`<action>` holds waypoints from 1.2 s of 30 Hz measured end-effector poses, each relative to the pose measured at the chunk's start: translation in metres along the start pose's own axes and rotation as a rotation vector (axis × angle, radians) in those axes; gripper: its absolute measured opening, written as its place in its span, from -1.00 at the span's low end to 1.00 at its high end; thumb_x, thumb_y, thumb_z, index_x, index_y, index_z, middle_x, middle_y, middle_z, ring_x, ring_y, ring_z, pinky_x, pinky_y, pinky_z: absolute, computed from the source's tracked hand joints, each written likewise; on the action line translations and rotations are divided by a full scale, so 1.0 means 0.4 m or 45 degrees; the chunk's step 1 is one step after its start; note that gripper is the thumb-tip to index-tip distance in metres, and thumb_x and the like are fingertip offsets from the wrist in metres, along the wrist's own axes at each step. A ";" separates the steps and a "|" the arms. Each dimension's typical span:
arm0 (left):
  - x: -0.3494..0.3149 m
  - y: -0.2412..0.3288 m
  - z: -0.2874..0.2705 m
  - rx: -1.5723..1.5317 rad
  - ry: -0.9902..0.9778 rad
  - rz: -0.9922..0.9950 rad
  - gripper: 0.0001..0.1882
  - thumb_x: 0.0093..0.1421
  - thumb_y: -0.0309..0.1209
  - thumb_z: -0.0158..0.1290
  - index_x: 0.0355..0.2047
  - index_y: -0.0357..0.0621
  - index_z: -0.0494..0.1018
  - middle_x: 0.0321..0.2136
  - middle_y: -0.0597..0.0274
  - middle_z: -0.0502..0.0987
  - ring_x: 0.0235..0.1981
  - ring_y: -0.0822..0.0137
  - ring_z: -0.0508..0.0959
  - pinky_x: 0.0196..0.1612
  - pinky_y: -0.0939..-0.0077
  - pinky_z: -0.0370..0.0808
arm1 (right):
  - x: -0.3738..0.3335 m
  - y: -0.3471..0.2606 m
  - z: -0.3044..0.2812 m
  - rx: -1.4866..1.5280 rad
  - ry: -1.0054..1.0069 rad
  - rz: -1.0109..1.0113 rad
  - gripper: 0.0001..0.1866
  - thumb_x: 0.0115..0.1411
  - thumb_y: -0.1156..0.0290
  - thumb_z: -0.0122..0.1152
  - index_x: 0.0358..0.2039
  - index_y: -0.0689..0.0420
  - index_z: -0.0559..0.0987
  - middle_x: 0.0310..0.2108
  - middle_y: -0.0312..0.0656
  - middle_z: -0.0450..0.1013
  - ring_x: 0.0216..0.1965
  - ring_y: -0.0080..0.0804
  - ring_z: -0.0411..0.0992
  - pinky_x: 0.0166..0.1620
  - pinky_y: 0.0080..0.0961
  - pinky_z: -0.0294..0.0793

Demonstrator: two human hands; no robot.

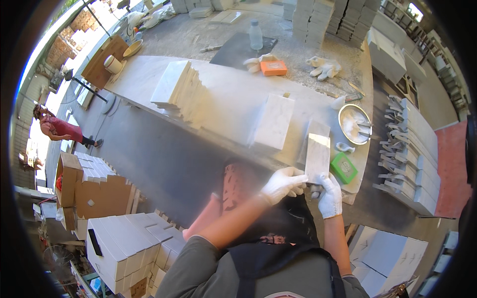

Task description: The person sands white rectangular blocks with a green sanding block and applies a white paste from a metal bowl using a small metal spatula. The person repeatedly picks up blocks, sands them, and applies paste to edges and surfaces, then places them back on the table.

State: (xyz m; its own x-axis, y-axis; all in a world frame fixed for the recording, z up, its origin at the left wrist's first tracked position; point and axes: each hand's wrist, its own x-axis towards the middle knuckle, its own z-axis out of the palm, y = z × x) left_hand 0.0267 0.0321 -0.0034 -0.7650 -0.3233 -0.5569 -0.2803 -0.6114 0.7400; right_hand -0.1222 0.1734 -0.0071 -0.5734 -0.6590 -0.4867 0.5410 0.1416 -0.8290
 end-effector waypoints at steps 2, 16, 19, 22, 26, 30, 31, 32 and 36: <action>0.006 -0.008 0.004 0.158 -0.052 0.070 -0.54 0.34 -0.09 0.23 -0.03 -0.26 0.53 -0.32 0.26 0.59 -0.43 0.47 0.54 -0.36 0.61 0.49 | -0.001 -0.012 -0.005 -0.092 -0.025 -0.071 -0.70 0.42 0.25 0.18 -0.01 0.20 0.58 -0.38 -0.30 0.57 -0.54 -0.62 0.42 -0.51 -0.65 0.35; -0.032 -0.075 0.015 0.168 -0.011 0.563 -0.58 0.28 -0.21 0.22 -0.03 -0.33 0.57 -0.20 0.11 0.68 -0.18 0.36 0.58 -0.02 0.34 0.52 | -0.148 0.063 -0.033 -0.437 -0.316 -0.213 -0.67 0.30 0.30 0.28 -0.02 0.24 0.56 -0.33 -0.25 0.54 -0.49 -0.52 0.45 -0.42 -0.55 0.44; -0.103 -0.041 0.003 0.411 -0.022 0.559 -0.56 0.34 -0.21 0.18 0.09 -0.27 0.55 -0.08 0.09 0.69 -0.05 0.31 0.59 0.11 0.35 0.48 | -0.129 0.031 -0.050 -0.485 -0.316 -0.245 -0.72 0.39 0.26 0.20 -0.07 0.21 0.60 -0.32 -0.25 0.56 -0.47 -0.51 0.49 -0.38 -0.54 0.47; -0.165 -0.016 -0.022 0.636 0.034 0.497 -0.55 0.33 -0.21 0.19 0.12 -0.24 0.55 -0.06 0.10 0.69 -0.04 0.33 0.61 0.12 0.34 0.50 | -0.126 0.002 -0.047 -0.342 -0.160 -0.234 -0.69 0.47 0.22 0.11 -0.03 0.20 0.61 -0.32 -0.24 0.56 -0.43 -0.49 0.53 -0.37 -0.54 0.49; -0.236 -0.046 -0.045 0.386 -0.022 0.527 -0.56 0.34 -0.20 0.19 0.09 -0.25 0.55 -0.12 0.15 0.68 -0.13 0.39 0.61 -0.01 0.37 0.55 | -0.155 -0.021 -0.039 -0.291 -0.044 -0.308 -0.59 0.50 0.14 0.11 0.09 0.23 0.58 -0.24 -0.15 0.58 -0.37 -0.34 0.60 -0.36 -0.45 0.55; -0.247 -0.062 -0.045 0.292 -0.042 0.351 -0.53 0.35 -0.31 0.21 0.18 -0.34 0.50 -0.05 0.23 0.65 -0.07 0.46 0.58 0.04 0.47 0.53 | -0.202 -0.022 -0.039 -0.237 -0.133 -0.275 -0.51 0.47 0.14 0.18 0.16 0.31 0.55 -0.15 -0.01 0.63 -0.28 -0.27 0.64 -0.28 -0.40 0.61; -0.249 -0.064 -0.044 0.255 -0.049 0.273 -0.50 0.35 -0.33 0.21 0.21 -0.37 0.47 -0.01 0.24 0.62 -0.02 0.45 0.56 0.09 0.47 0.50 | -0.213 -0.021 -0.036 -0.196 -0.168 -0.245 -0.51 0.46 0.15 0.19 0.17 0.31 0.56 -0.12 -0.04 0.63 -0.26 -0.26 0.64 -0.26 -0.40 0.63; -0.250 -0.067 -0.039 0.224 -0.061 0.266 -0.50 0.35 -0.33 0.21 0.20 -0.37 0.47 -0.04 0.26 0.62 -0.04 0.46 0.54 0.09 0.48 0.49 | -0.221 -0.022 -0.035 -0.239 -0.161 -0.247 -0.52 0.46 0.17 0.19 0.16 0.31 0.56 -0.10 -0.07 0.63 -0.22 -0.31 0.64 -0.21 -0.42 0.63; -0.246 -0.078 -0.020 0.320 -0.065 0.291 -0.52 0.35 -0.30 0.22 0.18 -0.35 0.49 -0.05 0.28 0.62 -0.05 0.48 0.53 0.08 0.51 0.48 | -0.245 -0.025 -0.018 -0.397 -0.238 -0.436 -0.56 0.44 0.23 0.21 0.15 0.31 0.59 -0.04 -0.13 0.63 -0.09 -0.45 0.59 -0.03 -0.48 0.59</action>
State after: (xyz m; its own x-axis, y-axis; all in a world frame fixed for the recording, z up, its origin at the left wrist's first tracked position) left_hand 0.1152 0.0772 0.0253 -0.8509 -0.3911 -0.3508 -0.2271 -0.3283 0.9169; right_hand -0.0759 0.2418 0.0469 -0.5501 -0.8236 -0.1380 0.1145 0.0893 -0.9894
